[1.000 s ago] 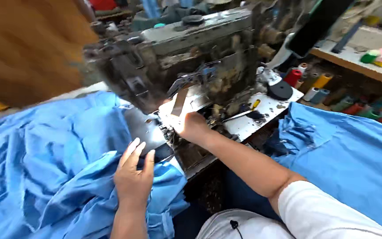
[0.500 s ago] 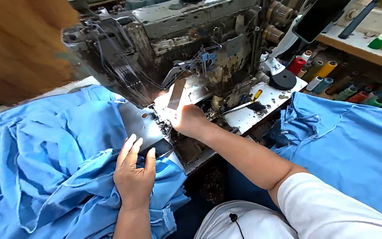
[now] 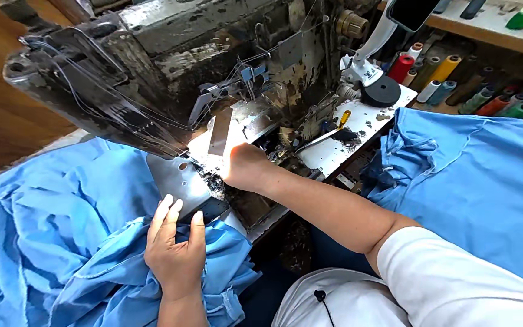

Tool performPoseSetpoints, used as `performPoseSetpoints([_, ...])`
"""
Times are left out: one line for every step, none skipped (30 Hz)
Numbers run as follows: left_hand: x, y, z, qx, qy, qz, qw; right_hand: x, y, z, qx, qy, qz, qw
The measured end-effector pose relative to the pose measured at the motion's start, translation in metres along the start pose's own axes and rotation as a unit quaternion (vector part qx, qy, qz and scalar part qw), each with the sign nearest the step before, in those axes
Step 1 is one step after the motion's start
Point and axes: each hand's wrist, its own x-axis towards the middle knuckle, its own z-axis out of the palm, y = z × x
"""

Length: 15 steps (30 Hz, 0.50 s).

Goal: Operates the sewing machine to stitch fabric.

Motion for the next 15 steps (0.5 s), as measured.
performPoseSetpoints([-0.0003, 0.0001, 0.0000, 0.001, 0.000, -0.001, 1.000, -0.0007, -0.0008, -0.0006, 0.001, -0.001, 0.002, 1.000])
performPoseSetpoints([-0.0004, 0.0003, 0.0001, 0.002, 0.001, -0.002, 1.000, -0.0009, -0.0009, -0.0004, 0.003, 0.001, 0.002, 1.000])
performPoseSetpoints([-0.0004, 0.0005, 0.0001, 0.001, 0.003, -0.001, 1.000, -0.0007, -0.0008, 0.0003, 0.005, 0.004, 0.002, 1.000])
performPoseSetpoints([-0.0003, 0.0007, 0.0001, 0.001, 0.004, 0.000, 1.000, -0.0006, -0.0008, 0.0009, 0.007, 0.007, 0.003, 1.000])
performPoseSetpoints([-0.0004, 0.0003, 0.0002, 0.000, 0.004, 0.001, 1.000, -0.0007, -0.0013, 0.0003, 0.010, 0.004, 0.005, 1.000])
performPoseSetpoints([-0.0007, -0.0004, 0.0005, -0.002, 0.004, 0.002, 1.000, -0.0005, -0.0016, 0.0000, 0.012, 0.000, 0.005, 1.000])
performPoseSetpoints([-0.0009, -0.0008, 0.0007, -0.004, 0.004, 0.002, 1.000, -0.0002, -0.0014, 0.0000, 0.012, -0.002, 0.004, 1.000])
performPoseSetpoints([-0.0008, -0.0010, 0.0008, -0.007, 0.004, 0.002, 1.000, -0.0001, -0.0014, 0.0000, 0.011, -0.002, 0.004, 1.000])
performPoseSetpoints([-0.0005, -0.0008, 0.0008, -0.008, 0.004, 0.002, 1.000, -0.0003, -0.0013, -0.0002, 0.007, -0.003, 0.004, 1.000])
performPoseSetpoints([-0.0003, -0.0005, 0.0006, -0.008, 0.005, 0.002, 1.000, -0.0007, -0.0015, -0.0005, 0.002, -0.003, 0.004, 1.000])
performPoseSetpoints([-0.0005, -0.0007, 0.0004, -0.008, 0.005, 0.002, 1.000, -0.0013, -0.0016, -0.0008, -0.002, -0.003, 0.005, 1.000])
performPoseSetpoints([-0.0006, -0.0012, 0.0005, -0.007, 0.005, 0.002, 1.000, -0.0015, -0.0014, -0.0006, -0.005, -0.001, 0.006, 1.000])
performPoseSetpoints([-0.0006, -0.0014, 0.0006, -0.007, 0.005, 0.003, 1.000, -0.0018, -0.0018, -0.0008, -0.006, -0.002, 0.008, 1.000])
performPoseSetpoints([-0.0008, -0.0015, 0.0007, -0.007, 0.004, 0.003, 1.000, -0.0024, -0.0026, -0.0014, -0.006, -0.004, 0.011, 1.000])
performPoseSetpoints([-0.0008, -0.0015, 0.0007, -0.007, 0.005, 0.002, 1.000, -0.0025, -0.0034, -0.0018, -0.005, -0.005, 0.011, 1.000])
